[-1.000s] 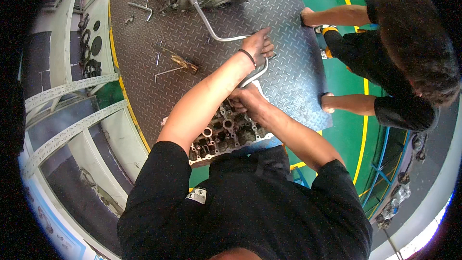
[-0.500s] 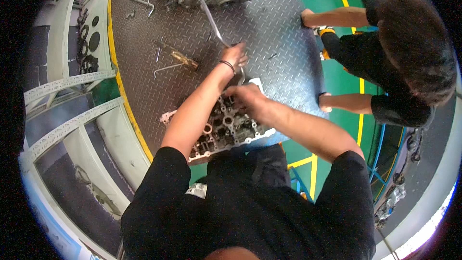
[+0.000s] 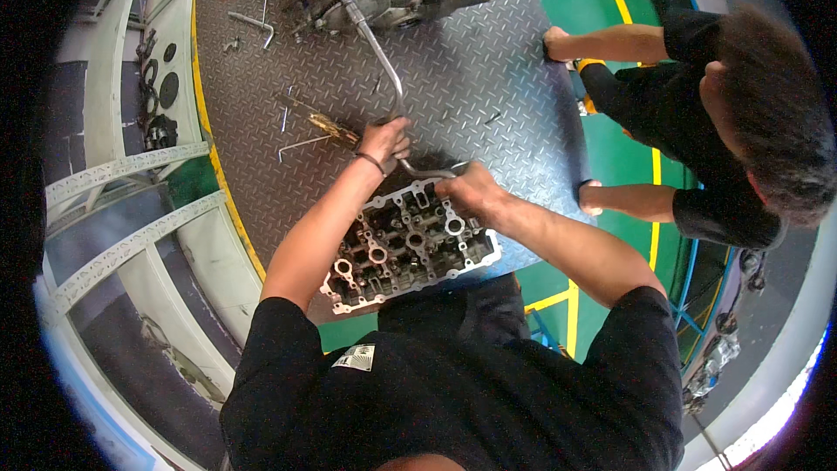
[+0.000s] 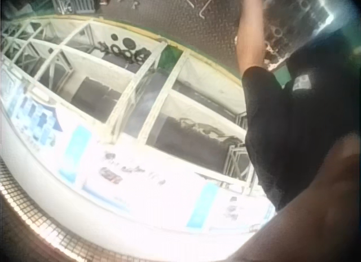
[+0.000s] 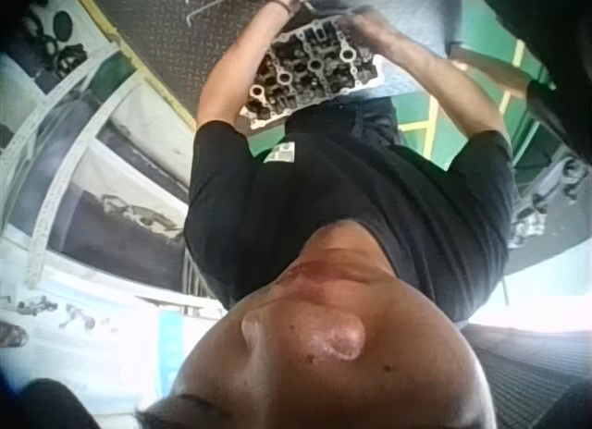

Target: The recorder is working on an engine cylinder head, using a socket wrench to loosen or tighten bolts.

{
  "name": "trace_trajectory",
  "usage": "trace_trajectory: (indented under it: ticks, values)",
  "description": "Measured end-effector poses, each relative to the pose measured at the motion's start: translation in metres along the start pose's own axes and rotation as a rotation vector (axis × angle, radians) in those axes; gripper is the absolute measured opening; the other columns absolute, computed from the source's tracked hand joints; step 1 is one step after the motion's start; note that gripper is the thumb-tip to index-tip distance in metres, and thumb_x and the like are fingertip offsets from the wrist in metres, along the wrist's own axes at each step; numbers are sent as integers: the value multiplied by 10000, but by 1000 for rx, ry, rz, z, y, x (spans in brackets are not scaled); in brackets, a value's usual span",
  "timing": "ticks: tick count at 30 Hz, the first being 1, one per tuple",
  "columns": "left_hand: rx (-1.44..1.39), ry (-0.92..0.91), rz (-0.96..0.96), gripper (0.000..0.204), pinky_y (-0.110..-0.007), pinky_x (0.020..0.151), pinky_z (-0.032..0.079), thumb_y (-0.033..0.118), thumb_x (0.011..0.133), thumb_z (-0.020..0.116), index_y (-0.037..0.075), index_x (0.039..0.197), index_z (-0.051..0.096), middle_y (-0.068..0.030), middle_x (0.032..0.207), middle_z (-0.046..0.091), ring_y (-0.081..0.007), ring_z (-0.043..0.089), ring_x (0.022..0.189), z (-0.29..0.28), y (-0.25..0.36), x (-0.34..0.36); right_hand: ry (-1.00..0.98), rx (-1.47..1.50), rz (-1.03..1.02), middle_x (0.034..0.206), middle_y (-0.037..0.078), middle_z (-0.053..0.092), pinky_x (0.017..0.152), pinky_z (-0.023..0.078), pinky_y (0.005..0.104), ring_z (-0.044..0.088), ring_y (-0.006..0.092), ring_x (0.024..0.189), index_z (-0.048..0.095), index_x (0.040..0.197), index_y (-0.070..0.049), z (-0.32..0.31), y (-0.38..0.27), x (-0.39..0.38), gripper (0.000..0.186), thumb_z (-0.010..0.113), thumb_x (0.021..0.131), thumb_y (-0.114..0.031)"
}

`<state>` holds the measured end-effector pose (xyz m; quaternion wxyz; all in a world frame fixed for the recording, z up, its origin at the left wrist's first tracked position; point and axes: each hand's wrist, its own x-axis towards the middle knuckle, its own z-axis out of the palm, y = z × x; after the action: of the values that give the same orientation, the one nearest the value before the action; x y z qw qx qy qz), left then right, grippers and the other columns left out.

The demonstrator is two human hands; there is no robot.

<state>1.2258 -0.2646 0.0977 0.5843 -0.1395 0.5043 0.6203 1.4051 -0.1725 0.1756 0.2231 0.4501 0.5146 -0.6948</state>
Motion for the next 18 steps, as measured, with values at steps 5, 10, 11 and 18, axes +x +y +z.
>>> trace_trajectory:
  ticks: [5, 10, 11, 18]
  values:
    - [-8, 16, -123, 125, -257, 396, 237, 54, 838, 543, 66, 731, 480, 41, 491, 273, -87, 263, 374, -16, 27, -37, 273, -384, -44, 714, 167, 662, 638, 511, 361, 645, 279, 674, 670, 838, 69, 10, 6, 19, 299, 686, 719, -206]
    - [-82, -18, -122, 175, -250, 417, 248, 31, 800, 529, 90, 666, 433, 43, 493, 267, -80, 264, 384, 4, 43, -73, 453, -529, -392, 774, 235, 642, 670, 510, 397, 653, 338, 726, 673, 870, 20, 20, 16, 44, 253, 651, 696, -162]
    - [-85, -33, -126, 188, -250, 419, 250, 29, 796, 532, 96, 659, 422, 46, 494, 264, -79, 266, 387, 12, 46, -78, 513, -505, -434, 719, 221, 641, 650, 500, 398, 650, 320, 667, 670, 854, 27, 20, 25, 57, 241, 636, 697, -151]
    - [-259, -111, -102, 242, -249, 407, 238, 38, 814, 514, 107, 616, 394, 45, 496, 266, -86, 270, 380, 82, 53, -97, 243, -227, -637, 748, 78, 637, 633, 477, 321, 567, 124, 709, 615, 777, -1, 53, 38, 69, 150, 621, 810, -147]
